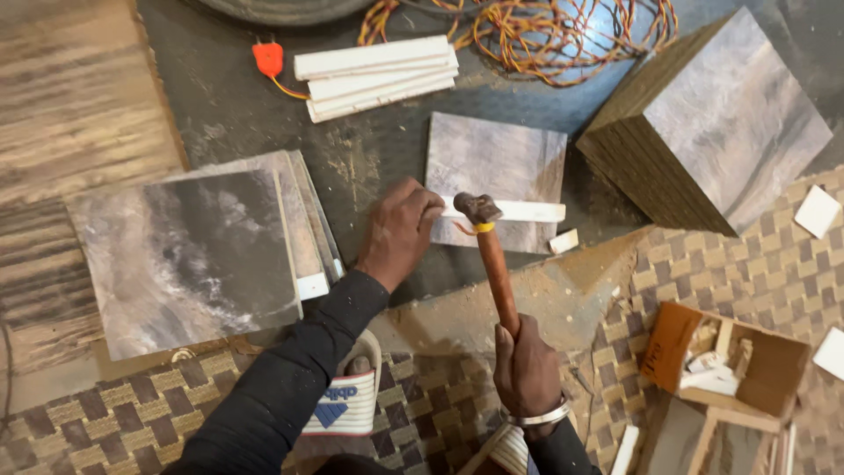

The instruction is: The person attaches thin white wooden strips to the edges of laminated board squares. They take nails from a cardboard box, position a strip along a board edge, and hammer nails through the strip to fasten it, repeating the process on successive boards and stacking finished pieces aside.

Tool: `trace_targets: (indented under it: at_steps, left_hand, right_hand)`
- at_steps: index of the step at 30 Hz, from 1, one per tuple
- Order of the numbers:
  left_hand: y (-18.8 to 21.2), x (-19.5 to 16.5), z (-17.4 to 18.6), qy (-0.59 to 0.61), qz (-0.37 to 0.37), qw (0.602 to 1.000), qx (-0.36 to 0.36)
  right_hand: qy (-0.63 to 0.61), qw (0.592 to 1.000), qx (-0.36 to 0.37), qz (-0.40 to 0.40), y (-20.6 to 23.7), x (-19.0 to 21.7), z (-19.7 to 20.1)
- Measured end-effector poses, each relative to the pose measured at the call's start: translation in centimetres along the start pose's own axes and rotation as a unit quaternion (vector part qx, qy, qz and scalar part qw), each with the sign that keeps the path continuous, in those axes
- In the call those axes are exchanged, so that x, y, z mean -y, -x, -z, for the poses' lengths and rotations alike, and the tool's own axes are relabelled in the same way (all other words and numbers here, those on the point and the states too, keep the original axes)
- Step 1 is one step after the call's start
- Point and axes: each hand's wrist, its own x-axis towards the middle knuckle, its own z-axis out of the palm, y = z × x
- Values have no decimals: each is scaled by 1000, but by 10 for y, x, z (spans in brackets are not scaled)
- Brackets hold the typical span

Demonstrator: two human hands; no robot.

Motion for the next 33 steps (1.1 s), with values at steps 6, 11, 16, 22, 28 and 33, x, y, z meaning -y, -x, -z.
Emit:
trace_targets:
  at_steps: [6,11,16,22,28,33]
  left_hand:
    - [-1,2,-1,-21,-17,1000,10]
    - [-1,5,-1,15,8,1000,13]
    - [-3,4,0,6,-8,1000,-2]
    - [-1,-1,2,26,-9,1000,7]
    - [-1,4,-1,20,-24,999,-13]
    - [7,9,2,57,-9,998,2]
  right_hand:
    - [50,988,87,-117,-4,1,-7]
    - [12,999,28,-33,1,-8,-6]
    - [19,991,63,-119,-7,4,-6]
    - [0,998,21,-65,-11,17,13]
    - [-46,995,-33,-83,7,17,18]
    - [-49,993,-36,-104,17,3,10]
